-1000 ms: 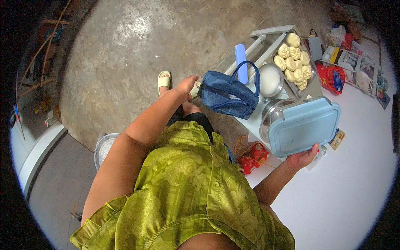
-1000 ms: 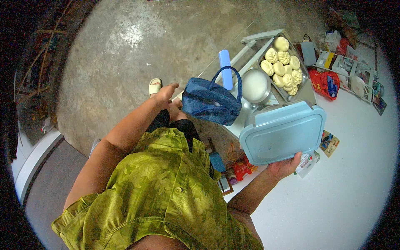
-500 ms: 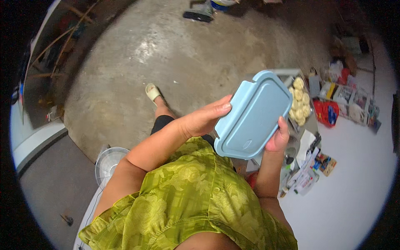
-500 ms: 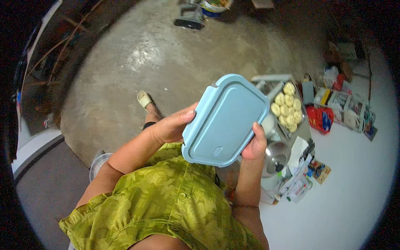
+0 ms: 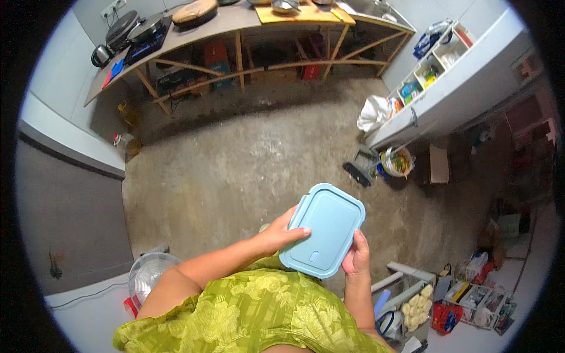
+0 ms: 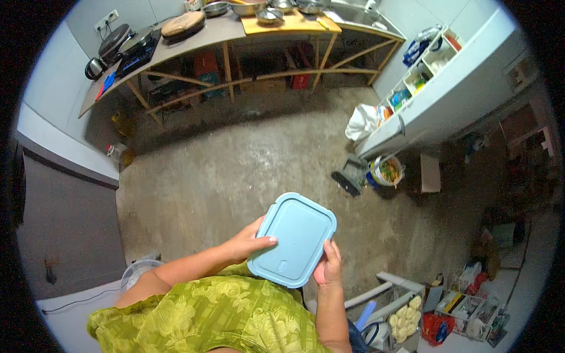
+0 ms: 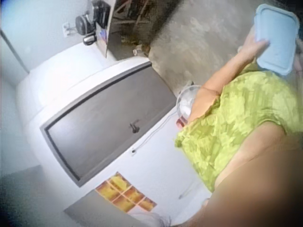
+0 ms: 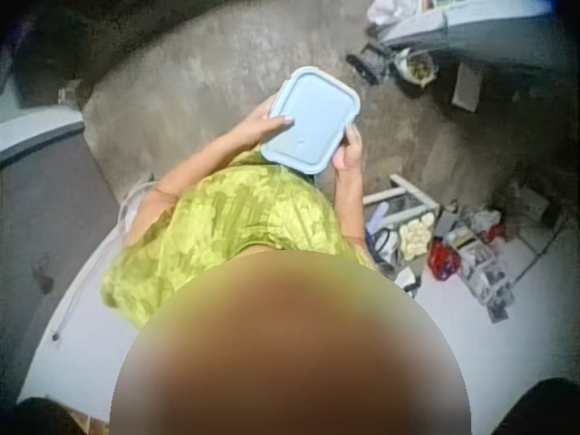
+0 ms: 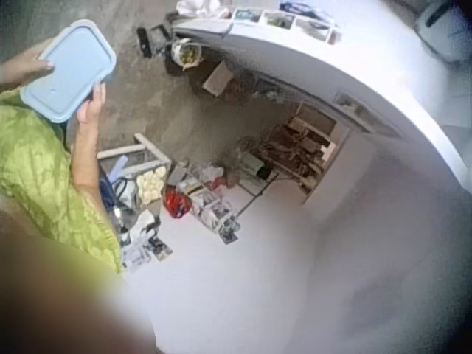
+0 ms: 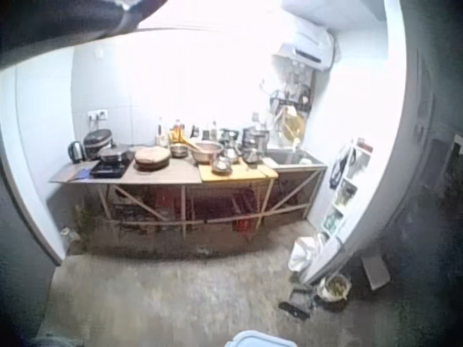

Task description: The person uses a wooden pestle to mash sliced orange vegetables in a metal bowl. After mashing, they retrieve a blue lunchbox from a bag, open it, and rinse the container under a running tap.

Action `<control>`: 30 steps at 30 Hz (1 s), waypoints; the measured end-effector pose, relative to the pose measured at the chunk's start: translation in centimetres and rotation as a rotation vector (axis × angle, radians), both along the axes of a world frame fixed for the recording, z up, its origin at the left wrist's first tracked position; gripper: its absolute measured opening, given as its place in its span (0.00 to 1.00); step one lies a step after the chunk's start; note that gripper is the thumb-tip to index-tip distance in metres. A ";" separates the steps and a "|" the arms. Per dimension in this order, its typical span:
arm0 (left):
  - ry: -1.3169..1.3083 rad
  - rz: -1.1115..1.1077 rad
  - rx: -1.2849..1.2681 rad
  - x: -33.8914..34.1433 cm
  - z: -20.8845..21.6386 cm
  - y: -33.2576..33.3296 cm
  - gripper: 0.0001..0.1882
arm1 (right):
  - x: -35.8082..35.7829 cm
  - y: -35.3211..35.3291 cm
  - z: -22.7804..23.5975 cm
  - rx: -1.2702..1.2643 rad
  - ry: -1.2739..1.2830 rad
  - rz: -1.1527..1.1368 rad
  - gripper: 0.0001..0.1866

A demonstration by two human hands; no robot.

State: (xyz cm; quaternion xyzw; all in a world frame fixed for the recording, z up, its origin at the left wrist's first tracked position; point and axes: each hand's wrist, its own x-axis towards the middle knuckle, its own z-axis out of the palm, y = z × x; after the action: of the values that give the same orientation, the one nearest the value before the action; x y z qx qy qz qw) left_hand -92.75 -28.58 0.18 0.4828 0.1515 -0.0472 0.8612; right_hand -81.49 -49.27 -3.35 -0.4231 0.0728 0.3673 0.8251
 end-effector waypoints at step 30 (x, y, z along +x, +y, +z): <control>0.073 0.294 -0.182 44.4 -1.0 38.0 0.16 | 53.1 43.8 3.2 -0.163 -0.185 0.445 0.18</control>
State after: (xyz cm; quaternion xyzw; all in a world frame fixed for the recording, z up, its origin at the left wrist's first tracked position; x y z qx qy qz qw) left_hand -48.34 9.39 -0.82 0.3735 0.2467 0.0484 0.8929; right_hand -28.35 -5.49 -0.14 -0.5255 -0.0687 0.4926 0.6903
